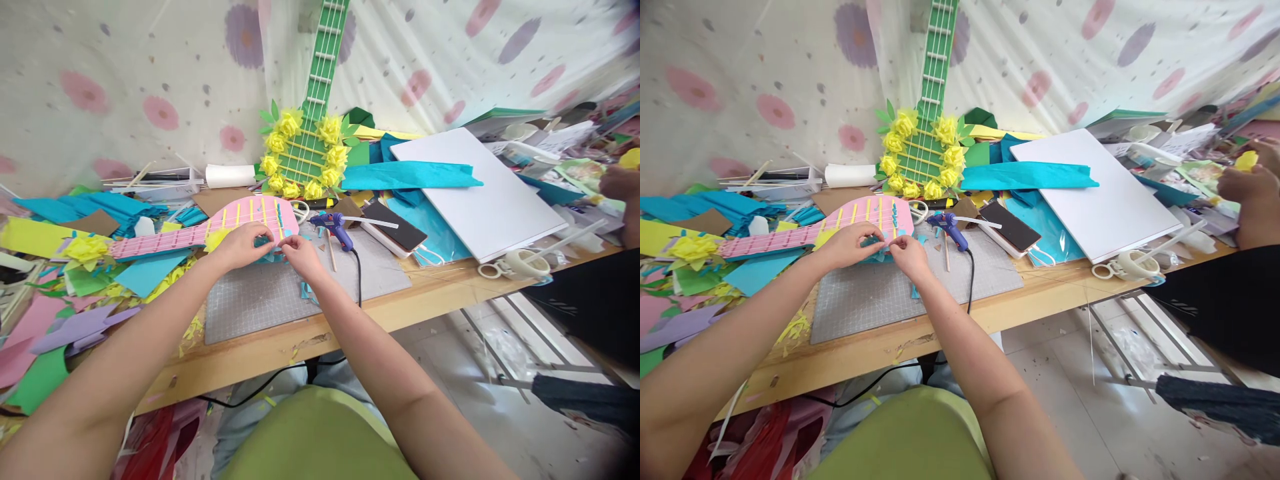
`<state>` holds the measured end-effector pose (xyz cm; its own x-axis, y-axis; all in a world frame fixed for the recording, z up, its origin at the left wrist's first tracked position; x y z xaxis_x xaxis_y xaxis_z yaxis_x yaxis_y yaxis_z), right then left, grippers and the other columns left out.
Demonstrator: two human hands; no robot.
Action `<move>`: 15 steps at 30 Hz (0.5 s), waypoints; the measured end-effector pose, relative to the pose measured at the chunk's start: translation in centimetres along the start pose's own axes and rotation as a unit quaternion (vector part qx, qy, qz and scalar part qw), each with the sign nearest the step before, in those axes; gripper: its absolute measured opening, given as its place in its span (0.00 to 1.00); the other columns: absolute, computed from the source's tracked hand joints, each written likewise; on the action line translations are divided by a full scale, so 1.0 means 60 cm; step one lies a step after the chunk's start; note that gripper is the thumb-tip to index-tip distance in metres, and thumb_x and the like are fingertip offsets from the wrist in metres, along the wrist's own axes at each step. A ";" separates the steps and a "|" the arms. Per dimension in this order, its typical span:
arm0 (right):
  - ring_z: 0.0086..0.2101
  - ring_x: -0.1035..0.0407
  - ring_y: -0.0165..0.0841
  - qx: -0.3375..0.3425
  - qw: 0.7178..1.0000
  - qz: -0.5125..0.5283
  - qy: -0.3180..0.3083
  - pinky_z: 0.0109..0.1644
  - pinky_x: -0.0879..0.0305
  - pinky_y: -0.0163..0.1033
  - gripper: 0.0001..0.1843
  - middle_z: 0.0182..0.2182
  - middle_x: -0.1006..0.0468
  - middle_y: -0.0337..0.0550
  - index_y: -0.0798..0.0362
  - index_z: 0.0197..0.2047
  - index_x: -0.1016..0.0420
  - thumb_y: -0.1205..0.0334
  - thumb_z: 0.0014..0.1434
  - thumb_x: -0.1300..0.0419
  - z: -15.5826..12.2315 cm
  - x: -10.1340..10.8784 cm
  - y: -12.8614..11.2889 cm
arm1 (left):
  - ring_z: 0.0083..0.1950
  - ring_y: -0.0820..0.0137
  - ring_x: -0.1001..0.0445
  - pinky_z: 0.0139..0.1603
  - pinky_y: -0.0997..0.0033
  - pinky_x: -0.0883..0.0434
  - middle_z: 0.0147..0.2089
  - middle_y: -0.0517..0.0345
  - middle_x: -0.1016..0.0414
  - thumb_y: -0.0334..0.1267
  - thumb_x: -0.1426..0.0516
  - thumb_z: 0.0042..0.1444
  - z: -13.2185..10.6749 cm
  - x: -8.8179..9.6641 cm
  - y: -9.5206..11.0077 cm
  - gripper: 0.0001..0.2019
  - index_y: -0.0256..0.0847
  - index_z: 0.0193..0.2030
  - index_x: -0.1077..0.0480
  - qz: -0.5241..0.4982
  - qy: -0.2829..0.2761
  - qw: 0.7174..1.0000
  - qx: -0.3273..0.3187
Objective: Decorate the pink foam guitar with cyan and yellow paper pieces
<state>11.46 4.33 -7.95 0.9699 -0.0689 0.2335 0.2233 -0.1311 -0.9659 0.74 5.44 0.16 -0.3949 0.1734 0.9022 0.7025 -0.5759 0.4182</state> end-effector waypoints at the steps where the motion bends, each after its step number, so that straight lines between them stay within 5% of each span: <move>1: 0.32 0.27 0.30 0.001 1.000 -0.002 0.001 0.37 0.32 0.35 0.05 0.28 0.23 0.38 0.52 0.29 0.31 0.69 0.48 0.47 0.000 0.001 0.000 | 0.46 0.63 0.29 0.47 0.64 0.34 0.42 0.55 0.26 0.48 0.46 0.50 -0.002 -0.002 0.008 0.13 0.42 0.36 0.30 0.023 -0.010 1.000 -0.018; 6: 0.33 0.26 0.31 0.002 1.000 -0.007 -0.002 0.38 0.31 0.36 0.08 0.27 0.23 0.38 0.52 0.30 0.31 0.72 0.46 0.47 0.004 -0.001 0.004 | 0.51 0.56 0.32 0.50 0.60 0.35 0.46 0.51 0.29 0.49 0.38 0.41 -0.012 -0.012 0.028 0.22 0.43 0.42 0.32 0.121 -0.038 0.991 -0.047; 15: 0.36 0.27 0.31 0.027 0.998 -0.050 -0.015 0.42 0.33 0.39 0.10 0.31 0.21 0.37 0.51 0.32 0.35 0.73 0.45 0.47 -0.014 0.003 -0.023 | 0.49 0.60 0.31 0.49 0.61 0.34 0.45 0.51 0.29 0.40 0.47 0.52 -0.007 -0.007 0.019 0.11 0.41 0.41 0.34 0.105 0.011 0.994 -0.031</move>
Point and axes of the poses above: each hand's wrist, its own z-axis towards the middle knuckle, its own x-axis out of the back of the hand, y = z × x, the point moved 9 cm from there along z, towards the middle knuckle
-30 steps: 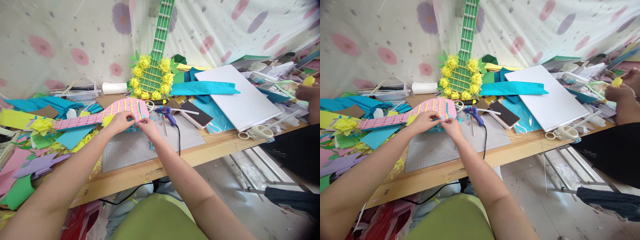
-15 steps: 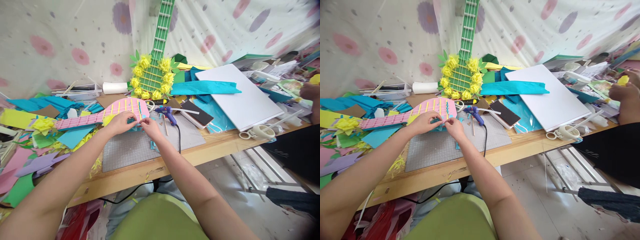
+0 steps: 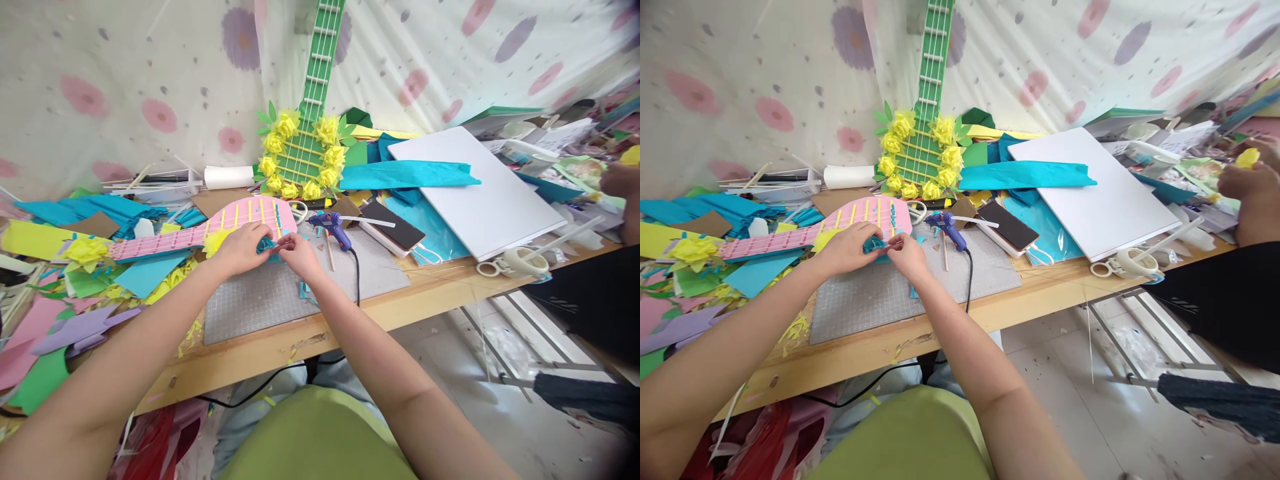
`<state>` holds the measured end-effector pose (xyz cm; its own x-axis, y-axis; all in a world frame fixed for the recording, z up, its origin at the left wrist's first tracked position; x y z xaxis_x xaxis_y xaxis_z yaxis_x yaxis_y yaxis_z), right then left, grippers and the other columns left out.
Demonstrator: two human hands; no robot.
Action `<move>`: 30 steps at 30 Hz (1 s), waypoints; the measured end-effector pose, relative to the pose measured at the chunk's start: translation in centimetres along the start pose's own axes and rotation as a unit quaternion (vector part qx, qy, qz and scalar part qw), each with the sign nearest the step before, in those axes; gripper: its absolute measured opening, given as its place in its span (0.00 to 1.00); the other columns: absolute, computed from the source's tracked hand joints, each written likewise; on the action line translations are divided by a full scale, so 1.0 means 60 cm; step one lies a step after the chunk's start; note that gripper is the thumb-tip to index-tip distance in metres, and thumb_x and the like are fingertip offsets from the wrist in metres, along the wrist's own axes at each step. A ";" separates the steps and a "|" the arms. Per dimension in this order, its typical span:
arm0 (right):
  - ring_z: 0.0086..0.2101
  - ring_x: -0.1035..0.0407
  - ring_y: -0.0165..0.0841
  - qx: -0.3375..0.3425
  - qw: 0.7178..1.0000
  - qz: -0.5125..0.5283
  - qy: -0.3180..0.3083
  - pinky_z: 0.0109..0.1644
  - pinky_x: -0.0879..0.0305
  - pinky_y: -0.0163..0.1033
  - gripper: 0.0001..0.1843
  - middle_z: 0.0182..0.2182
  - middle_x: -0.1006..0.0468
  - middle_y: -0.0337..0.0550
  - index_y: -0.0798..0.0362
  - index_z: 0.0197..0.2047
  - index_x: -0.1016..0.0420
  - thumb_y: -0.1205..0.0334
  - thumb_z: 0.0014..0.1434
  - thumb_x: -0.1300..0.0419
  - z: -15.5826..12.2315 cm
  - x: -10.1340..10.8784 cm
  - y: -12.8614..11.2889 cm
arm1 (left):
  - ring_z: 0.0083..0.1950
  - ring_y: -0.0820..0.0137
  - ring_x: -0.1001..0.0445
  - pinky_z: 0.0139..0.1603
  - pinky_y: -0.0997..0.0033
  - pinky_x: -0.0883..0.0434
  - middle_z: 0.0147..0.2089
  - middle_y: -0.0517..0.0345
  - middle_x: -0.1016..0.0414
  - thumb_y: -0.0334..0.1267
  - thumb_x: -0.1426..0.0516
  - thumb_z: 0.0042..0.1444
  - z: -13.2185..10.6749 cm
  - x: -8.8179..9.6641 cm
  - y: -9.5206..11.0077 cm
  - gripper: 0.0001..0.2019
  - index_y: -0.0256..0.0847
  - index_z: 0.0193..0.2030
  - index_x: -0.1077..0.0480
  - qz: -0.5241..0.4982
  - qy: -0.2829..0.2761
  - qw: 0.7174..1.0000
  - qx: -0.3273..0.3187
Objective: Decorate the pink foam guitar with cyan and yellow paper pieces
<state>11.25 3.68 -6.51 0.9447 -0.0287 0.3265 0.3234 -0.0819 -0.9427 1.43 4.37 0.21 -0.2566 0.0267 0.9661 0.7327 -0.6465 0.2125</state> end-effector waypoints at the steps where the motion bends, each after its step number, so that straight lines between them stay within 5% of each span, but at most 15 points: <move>1: 0.36 0.27 0.30 0.013 1.000 -0.008 0.000 0.43 0.34 0.39 0.11 0.31 0.21 0.36 0.50 0.33 0.36 0.73 0.45 0.47 -0.004 0.001 -0.007 | 0.49 0.60 0.31 0.48 0.62 0.34 0.45 0.52 0.29 0.40 0.48 0.52 0.000 0.001 -0.004 0.11 0.41 0.41 0.34 -0.012 0.003 1.000 0.006; 12: 0.38 0.29 0.33 0.101 0.986 -0.127 0.037 0.44 0.35 0.42 0.15 0.35 0.21 0.37 0.48 0.41 0.38 0.71 0.49 0.46 -0.022 -0.007 -0.043 | 0.44 0.65 0.29 0.43 0.67 0.33 0.41 0.56 0.27 0.39 0.46 0.48 -0.001 0.001 -0.033 0.10 0.41 0.37 0.33 -0.113 0.018 0.993 0.039; 24: 0.36 0.29 0.34 0.098 0.987 -0.115 0.053 0.43 0.35 0.43 0.20 0.34 0.23 0.38 0.49 0.45 0.41 0.72 0.47 0.46 -0.010 -0.016 -0.040 | 0.43 0.66 0.28 0.46 0.67 0.31 0.42 0.57 0.26 0.38 0.46 0.47 -0.005 0.001 -0.040 0.10 0.42 0.38 0.32 -0.148 0.014 0.988 0.043; 30: 0.31 0.30 0.29 0.061 0.998 0.004 0.034 0.41 0.34 0.40 0.23 0.34 0.25 0.36 0.49 0.44 0.41 0.70 0.43 0.42 0.002 -0.002 -0.027 | 0.47 0.64 0.30 0.51 0.62 0.33 0.44 0.55 0.27 0.38 0.46 0.46 -0.005 0.017 -0.033 0.11 0.42 0.39 0.32 -0.128 0.040 0.991 0.021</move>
Point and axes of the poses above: each hand's wrist, its own z-axis towards the middle knuckle, its own x-axis out of the back of the hand, y = z × x, the point moved 9 cm from there along z, towards the middle knuckle
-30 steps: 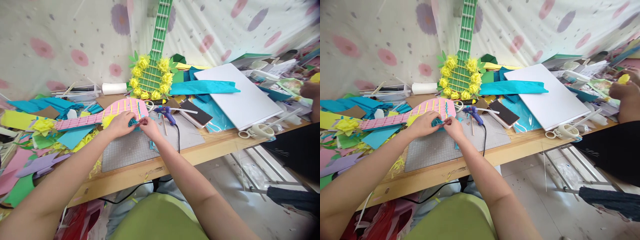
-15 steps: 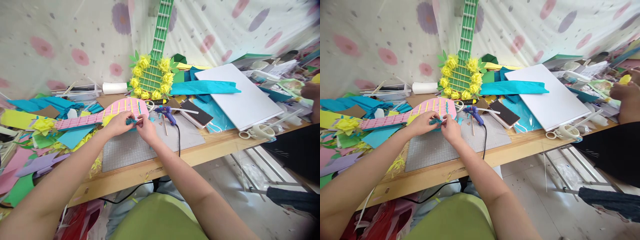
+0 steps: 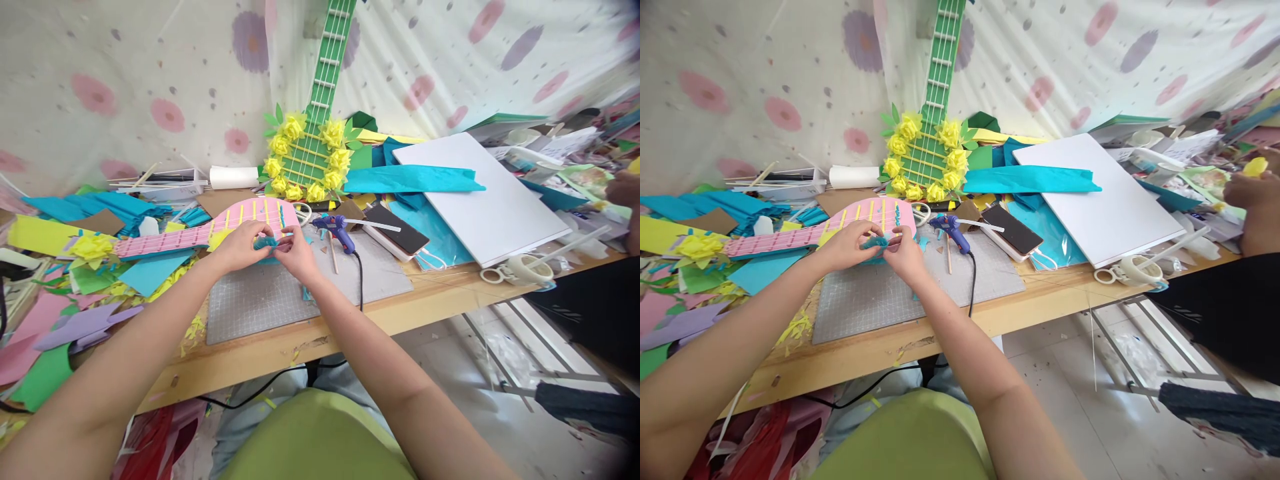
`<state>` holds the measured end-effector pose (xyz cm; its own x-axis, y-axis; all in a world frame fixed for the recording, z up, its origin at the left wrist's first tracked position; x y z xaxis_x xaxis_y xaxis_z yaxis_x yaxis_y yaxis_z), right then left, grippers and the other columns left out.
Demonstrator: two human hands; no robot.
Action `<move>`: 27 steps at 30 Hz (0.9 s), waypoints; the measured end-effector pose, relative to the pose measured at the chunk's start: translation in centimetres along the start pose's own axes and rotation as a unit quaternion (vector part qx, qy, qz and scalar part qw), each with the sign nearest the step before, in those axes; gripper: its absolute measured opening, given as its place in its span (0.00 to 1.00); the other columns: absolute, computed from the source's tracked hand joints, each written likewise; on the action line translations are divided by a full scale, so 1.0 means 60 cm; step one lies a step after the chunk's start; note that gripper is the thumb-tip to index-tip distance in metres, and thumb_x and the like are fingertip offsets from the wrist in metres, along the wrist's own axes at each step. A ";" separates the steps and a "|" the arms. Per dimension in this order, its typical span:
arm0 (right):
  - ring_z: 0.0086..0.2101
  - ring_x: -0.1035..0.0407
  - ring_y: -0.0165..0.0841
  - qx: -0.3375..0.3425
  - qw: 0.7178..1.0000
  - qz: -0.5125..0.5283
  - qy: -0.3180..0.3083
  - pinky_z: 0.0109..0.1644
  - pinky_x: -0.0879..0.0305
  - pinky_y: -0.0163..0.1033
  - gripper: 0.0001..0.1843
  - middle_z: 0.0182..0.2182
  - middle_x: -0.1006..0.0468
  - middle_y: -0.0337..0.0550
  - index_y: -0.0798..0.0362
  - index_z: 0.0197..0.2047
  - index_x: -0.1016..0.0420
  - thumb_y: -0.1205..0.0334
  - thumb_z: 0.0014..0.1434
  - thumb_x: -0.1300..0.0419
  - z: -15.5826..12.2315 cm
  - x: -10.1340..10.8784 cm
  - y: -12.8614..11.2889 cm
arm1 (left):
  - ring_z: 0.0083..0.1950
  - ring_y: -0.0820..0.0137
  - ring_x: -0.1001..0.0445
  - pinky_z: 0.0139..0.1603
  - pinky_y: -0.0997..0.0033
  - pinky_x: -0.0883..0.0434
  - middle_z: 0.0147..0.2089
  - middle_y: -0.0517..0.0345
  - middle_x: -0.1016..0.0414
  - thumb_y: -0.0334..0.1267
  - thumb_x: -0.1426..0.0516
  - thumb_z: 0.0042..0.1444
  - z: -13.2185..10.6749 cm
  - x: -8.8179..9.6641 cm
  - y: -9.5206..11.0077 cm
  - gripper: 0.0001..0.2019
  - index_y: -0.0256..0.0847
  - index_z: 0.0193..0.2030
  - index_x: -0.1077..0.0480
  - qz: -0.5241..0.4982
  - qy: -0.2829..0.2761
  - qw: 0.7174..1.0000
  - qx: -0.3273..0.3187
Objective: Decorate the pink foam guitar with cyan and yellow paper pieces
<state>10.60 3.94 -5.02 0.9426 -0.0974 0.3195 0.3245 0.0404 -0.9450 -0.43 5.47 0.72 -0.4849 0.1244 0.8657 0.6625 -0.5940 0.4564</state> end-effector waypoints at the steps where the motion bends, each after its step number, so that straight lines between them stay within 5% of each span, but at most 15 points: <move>1: 0.30 0.30 0.28 -0.006 1.000 0.028 0.004 0.40 0.34 0.39 0.22 0.34 0.25 0.36 0.49 0.43 0.40 0.69 0.43 0.42 0.004 0.009 0.004 | 0.49 0.63 0.30 0.52 0.61 0.34 0.45 0.55 0.27 0.38 0.46 0.46 0.000 0.008 0.000 0.12 0.42 0.39 0.32 0.007 0.016 1.000 0.001; 4: 0.29 0.32 0.27 -0.021 0.997 0.059 0.043 0.38 0.35 0.37 0.16 0.33 0.26 0.37 0.51 0.40 0.37 0.66 0.44 0.43 0.020 0.050 0.019 | 0.50 0.63 0.31 0.54 0.61 0.34 0.46 0.54 0.27 0.37 0.46 0.47 0.000 0.038 -0.016 0.12 0.42 0.40 0.33 0.003 0.082 0.996 0.043; 8: 0.33 0.31 0.32 -0.069 0.993 -0.032 0.090 0.40 0.37 0.38 0.08 0.31 0.26 0.38 0.51 0.34 0.36 0.60 0.49 0.44 0.038 0.090 0.045 | 0.48 0.65 0.29 0.51 0.63 0.32 0.46 0.55 0.27 0.35 0.47 0.47 -0.009 0.071 -0.055 0.10 0.42 0.38 0.33 -0.026 0.173 0.975 0.140; 12: 0.36 0.30 0.37 -0.109 0.984 -0.126 0.068 0.41 0.37 0.41 0.17 0.32 0.25 0.41 0.50 0.36 0.38 0.49 0.49 0.40 0.049 0.082 0.061 | 0.46 0.65 0.28 0.50 0.63 0.31 0.44 0.55 0.26 0.33 0.47 0.46 -0.014 0.073 -0.070 0.09 0.42 0.36 0.33 -0.045 0.198 0.961 0.189; 15: 0.36 0.29 0.36 -0.119 0.983 -0.127 0.055 0.40 0.37 0.41 0.20 0.33 0.25 0.41 0.50 0.37 0.41 0.50 0.47 0.38 0.053 0.070 0.072 | 0.45 0.66 0.28 0.50 0.63 0.31 0.44 0.55 0.25 0.33 0.47 0.45 -0.010 0.066 -0.067 0.08 0.41 0.35 0.32 -0.060 0.196 0.959 0.195; 22: 0.24 0.31 0.29 -0.127 0.989 0.044 0.067 0.32 0.34 0.37 0.17 0.21 0.31 0.29 0.50 0.33 0.43 0.62 0.46 0.37 0.052 0.074 0.082 | 0.44 0.68 0.28 0.51 0.64 0.32 0.41 0.57 0.25 0.34 0.47 0.46 0.003 0.043 -0.069 0.09 0.40 0.35 0.32 -0.119 0.207 0.956 0.169; 27: 0.22 0.32 0.26 -0.115 0.963 0.228 0.085 0.29 0.34 0.32 0.15 0.19 0.32 0.28 0.50 0.32 0.43 0.64 0.47 0.37 0.045 0.075 0.051 | 0.43 0.69 0.28 0.48 0.66 0.31 0.40 0.58 0.25 0.34 0.46 0.47 0.012 0.029 -0.044 0.07 0.41 0.35 0.33 -0.140 0.214 0.949 0.183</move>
Point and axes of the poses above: each hand's wrist, its own z-axis towards the middle knuckle, its own x-axis out of the back of the hand, y = z × x, the point moved 9 cm from there along z, towards the middle knuckle
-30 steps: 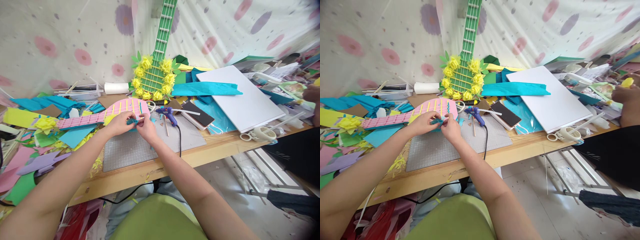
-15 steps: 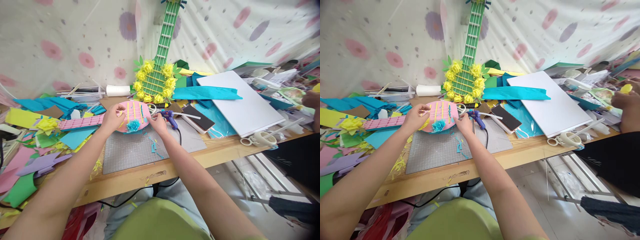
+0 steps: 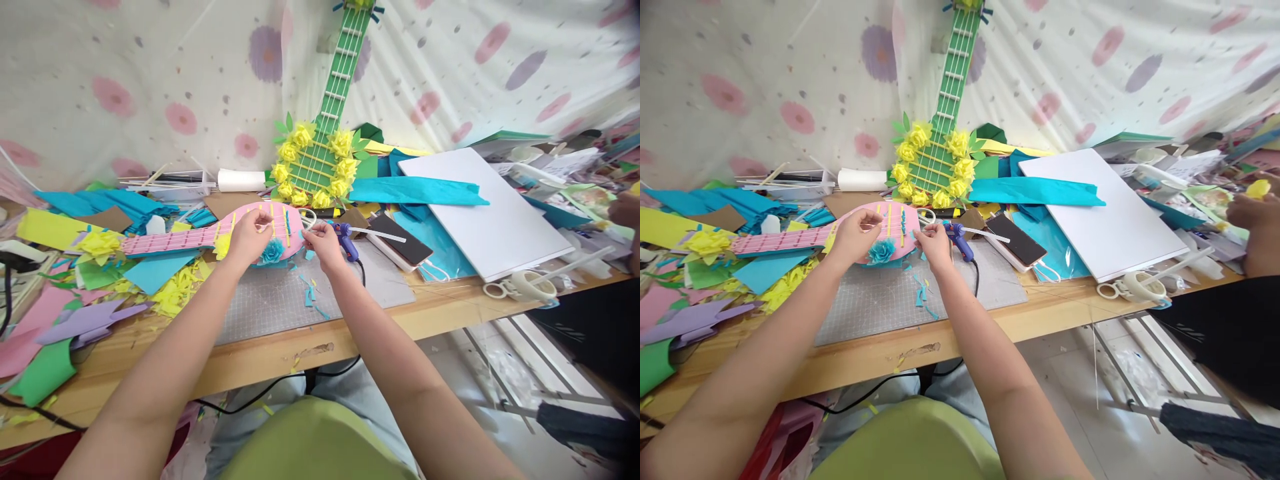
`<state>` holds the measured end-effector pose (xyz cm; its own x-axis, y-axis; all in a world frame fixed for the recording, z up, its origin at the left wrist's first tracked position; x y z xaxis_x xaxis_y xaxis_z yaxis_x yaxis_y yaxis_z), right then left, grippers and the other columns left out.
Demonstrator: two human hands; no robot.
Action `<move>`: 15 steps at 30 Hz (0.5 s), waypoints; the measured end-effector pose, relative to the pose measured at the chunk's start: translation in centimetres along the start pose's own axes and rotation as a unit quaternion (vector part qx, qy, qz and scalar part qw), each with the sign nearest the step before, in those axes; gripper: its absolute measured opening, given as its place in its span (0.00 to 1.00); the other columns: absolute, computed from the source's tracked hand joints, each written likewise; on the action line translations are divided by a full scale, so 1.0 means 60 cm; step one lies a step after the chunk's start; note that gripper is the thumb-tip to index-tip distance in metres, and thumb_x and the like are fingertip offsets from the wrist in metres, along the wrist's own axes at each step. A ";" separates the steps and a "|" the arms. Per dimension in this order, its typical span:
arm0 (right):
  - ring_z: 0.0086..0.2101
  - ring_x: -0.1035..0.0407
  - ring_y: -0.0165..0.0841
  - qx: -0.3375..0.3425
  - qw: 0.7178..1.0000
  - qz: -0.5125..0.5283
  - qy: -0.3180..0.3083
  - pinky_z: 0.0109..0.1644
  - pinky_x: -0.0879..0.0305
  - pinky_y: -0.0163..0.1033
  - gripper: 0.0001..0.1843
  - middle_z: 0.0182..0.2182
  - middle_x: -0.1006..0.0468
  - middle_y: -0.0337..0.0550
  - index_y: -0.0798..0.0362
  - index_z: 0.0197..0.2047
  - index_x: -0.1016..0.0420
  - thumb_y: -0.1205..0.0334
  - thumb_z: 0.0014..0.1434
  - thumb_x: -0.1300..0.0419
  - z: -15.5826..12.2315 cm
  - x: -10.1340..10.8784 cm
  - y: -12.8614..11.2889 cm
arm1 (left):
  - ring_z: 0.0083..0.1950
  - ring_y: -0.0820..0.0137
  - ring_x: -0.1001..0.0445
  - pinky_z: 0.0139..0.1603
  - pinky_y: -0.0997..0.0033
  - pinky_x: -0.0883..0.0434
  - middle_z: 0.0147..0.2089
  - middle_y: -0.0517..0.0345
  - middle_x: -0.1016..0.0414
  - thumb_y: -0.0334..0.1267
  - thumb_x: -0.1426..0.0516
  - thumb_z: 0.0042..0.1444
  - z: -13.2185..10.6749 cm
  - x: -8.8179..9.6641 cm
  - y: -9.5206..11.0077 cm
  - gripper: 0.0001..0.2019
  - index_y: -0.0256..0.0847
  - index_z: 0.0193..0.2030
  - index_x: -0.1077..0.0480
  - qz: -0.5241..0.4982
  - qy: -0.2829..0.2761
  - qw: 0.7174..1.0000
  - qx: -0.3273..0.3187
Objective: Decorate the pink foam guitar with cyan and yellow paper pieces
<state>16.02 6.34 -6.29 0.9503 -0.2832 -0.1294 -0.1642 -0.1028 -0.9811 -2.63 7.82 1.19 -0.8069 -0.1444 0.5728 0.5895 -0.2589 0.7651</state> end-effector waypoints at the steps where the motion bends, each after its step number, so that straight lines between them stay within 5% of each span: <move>1: 0.21 0.32 0.25 -0.005 0.999 0.035 0.000 0.28 0.34 0.32 0.15 0.19 0.32 0.28 0.50 0.33 0.43 0.65 0.48 0.37 -0.003 -0.005 -0.004 | 0.43 0.70 0.27 0.48 0.66 0.31 0.40 0.58 0.25 0.34 0.45 0.47 -0.002 -0.007 0.008 0.07 0.40 0.35 0.34 -0.014 -0.006 1.000 0.006; 7: 0.23 0.31 0.24 -0.030 0.990 0.136 0.001 0.30 0.34 0.30 0.15 0.21 0.30 0.30 0.51 0.33 0.42 0.66 0.48 0.37 -0.017 -0.037 -0.011 | 0.38 0.67 0.24 0.41 0.66 0.28 0.34 0.56 0.24 0.37 0.40 0.45 -0.009 -0.061 0.019 0.15 0.40 0.40 0.36 -0.114 -0.065 0.987 0.098; 15: 0.23 0.33 0.22 -0.022 0.991 0.130 -0.016 0.29 0.36 0.29 0.12 0.25 0.28 0.33 0.52 0.33 0.40 0.62 0.50 0.39 -0.023 -0.040 -0.008 | 0.29 0.69 0.24 0.34 0.68 0.27 0.30 0.59 0.24 0.33 0.40 0.44 -0.009 -0.061 -0.004 0.14 0.41 0.39 0.37 -0.164 -0.019 0.980 0.108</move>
<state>13.46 5.72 -5.34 0.8818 -0.2754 -0.3830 -0.4163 -0.0726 -0.9063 0.13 7.88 -1.27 -0.9547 -0.0508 0.2931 0.2964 -0.0774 0.9519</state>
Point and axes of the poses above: each hand's wrist, its own z-axis towards the middle knuckle, its own x-axis out of the back of the hand, y = z × x, the point moved 9 cm from there along z, towards the middle knuckle
